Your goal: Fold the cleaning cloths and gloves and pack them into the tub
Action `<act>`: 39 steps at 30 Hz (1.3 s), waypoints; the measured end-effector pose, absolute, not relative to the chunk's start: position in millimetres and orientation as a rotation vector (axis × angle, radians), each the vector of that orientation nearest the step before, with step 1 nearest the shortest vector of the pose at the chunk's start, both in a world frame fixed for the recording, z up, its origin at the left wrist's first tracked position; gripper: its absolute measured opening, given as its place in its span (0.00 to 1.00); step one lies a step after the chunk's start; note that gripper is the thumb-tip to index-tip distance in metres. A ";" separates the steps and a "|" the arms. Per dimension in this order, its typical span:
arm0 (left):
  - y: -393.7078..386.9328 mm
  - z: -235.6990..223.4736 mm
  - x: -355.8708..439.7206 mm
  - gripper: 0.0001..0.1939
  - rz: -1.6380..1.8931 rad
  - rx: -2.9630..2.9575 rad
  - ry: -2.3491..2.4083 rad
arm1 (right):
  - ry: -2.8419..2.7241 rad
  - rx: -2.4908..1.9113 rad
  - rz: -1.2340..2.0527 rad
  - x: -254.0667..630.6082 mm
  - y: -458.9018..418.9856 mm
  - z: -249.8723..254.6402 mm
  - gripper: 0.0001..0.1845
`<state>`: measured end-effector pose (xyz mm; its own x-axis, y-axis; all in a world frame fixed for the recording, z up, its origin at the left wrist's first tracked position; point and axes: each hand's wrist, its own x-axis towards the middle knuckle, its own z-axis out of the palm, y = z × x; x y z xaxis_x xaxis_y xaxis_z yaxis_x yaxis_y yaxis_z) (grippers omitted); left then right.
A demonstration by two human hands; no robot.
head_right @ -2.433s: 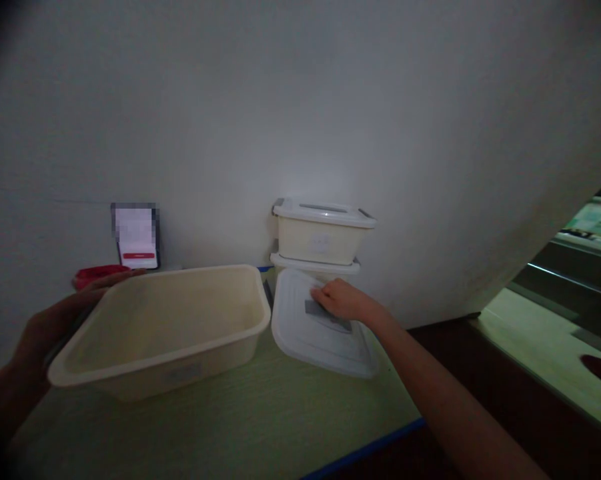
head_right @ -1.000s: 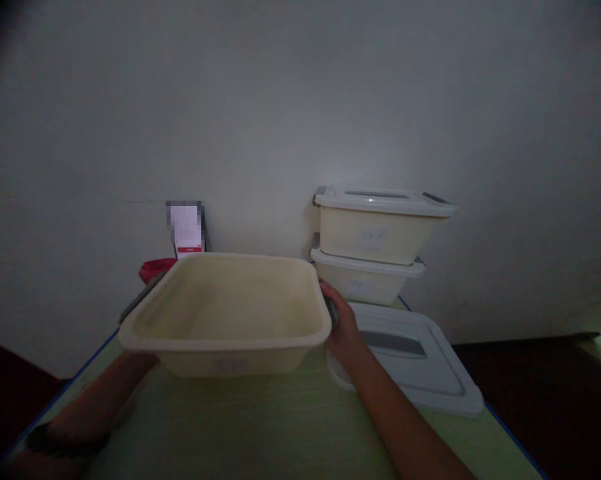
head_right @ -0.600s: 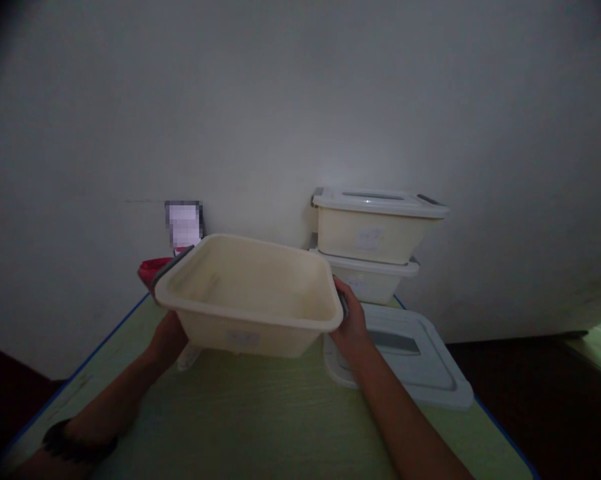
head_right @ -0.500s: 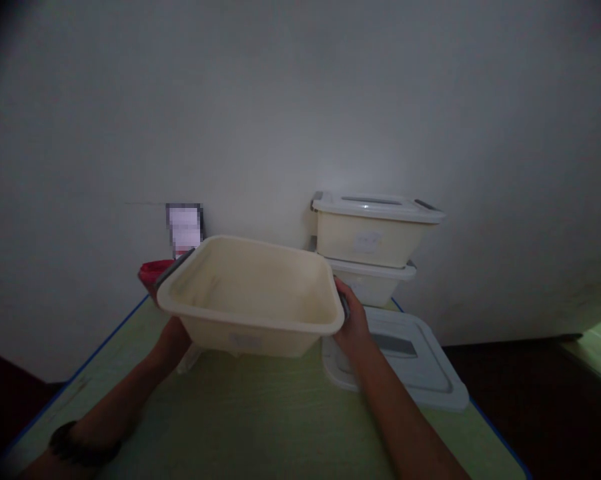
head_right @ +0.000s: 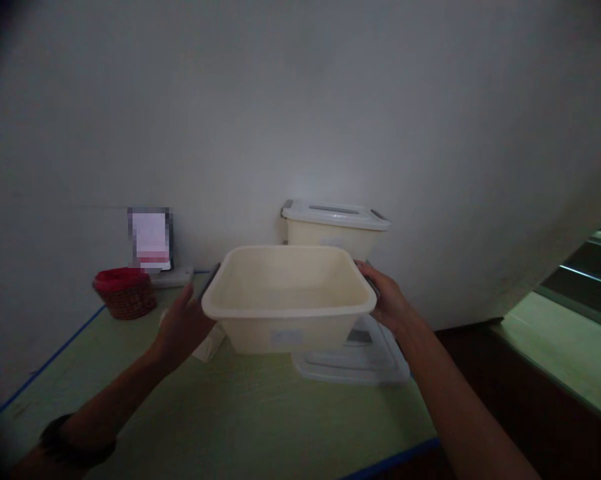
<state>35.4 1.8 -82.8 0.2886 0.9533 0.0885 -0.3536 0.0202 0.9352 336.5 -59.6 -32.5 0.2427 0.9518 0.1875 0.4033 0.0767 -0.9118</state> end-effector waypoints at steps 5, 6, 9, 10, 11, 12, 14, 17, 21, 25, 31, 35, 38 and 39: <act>7.9 -88.6 80.4 0.24 1.120 1.053 0.633 | -1.219 -1.510 0.792 369.1 -73.7 -43.7 0.24; 8.3 -90.5 86.2 0.23 1.106 1.054 0.627 | -1.215 -1.520 0.803 374.5 -76.3 -46.3 0.23; 9.0 -96.4 94.4 0.20 1.054 1.059 0.616 | -1.241 -1.570 0.813 386.7 -81.8 -53.3 0.20; 9.4 -98.6 94.6 0.21 1.041 1.060 0.620 | -1.258 -1.591 0.804 389.3 -82.5 -55.1 0.19; 10.1 -101.0 93.8 0.22 1.032 1.059 0.628 | -1.277 -1.614 0.788 391.1 -82.3 -56.4 0.18; 10.8 -103.7 92.4 0.25 1.027 1.058 0.640 | -1.295 -1.639 0.763 392.3 -81.3 -57.2 0.17; 12.3 -109.5 88.4 0.30 1.021 1.055 0.665 | -1.331 -1.696 0.701 393.3 -77.2 -57.1 0.16; 12.5 -114.9 81.2 0.33 1.022 1.120 0.696 | -1.370 -1.787 0.533 392.3 -69.7 -52.8 0.15; 6.6 -108.6 70.8 0.29 1.052 1.305 0.799 | -1.379 -1.859 0.179 384.0 -68.6 -40.5 0.18; -2.5 -99.2 63.7 0.27 1.077 1.391 0.861 | -1.517 -1.860 0.045 362.7 -76.0 -26.0 0.17; -12.8 -94.0 57.2 0.28 0.951 1.621 0.844 | -1.785 -1.752 -0.036 308.1 -74.6 -20.0 0.14; -5.5 -90.6 34.7 0.23 0.890 1.921 0.938 | -1.942 -1.631 -0.088 261.0 -75.2 -18.6 0.13; 4.9 -98.8 3.0 0.17 0.895 2.248 1.021 | -2.060 -1.497 -0.145 222.2 -78.1 -17.2 0.12; 7.7 -104.2 -8.9 0.16 0.915 2.346 1.051 | -2.083 -1.462 -0.160 209.2 -78.6 -17.8 0.12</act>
<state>-8.9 7.7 -104.2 0.5000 0.7692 0.3979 0.5001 -0.6316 0.5924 209.2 -78.6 -17.8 -0.2281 0.8219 0.5219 0.8921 0.3911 -0.2260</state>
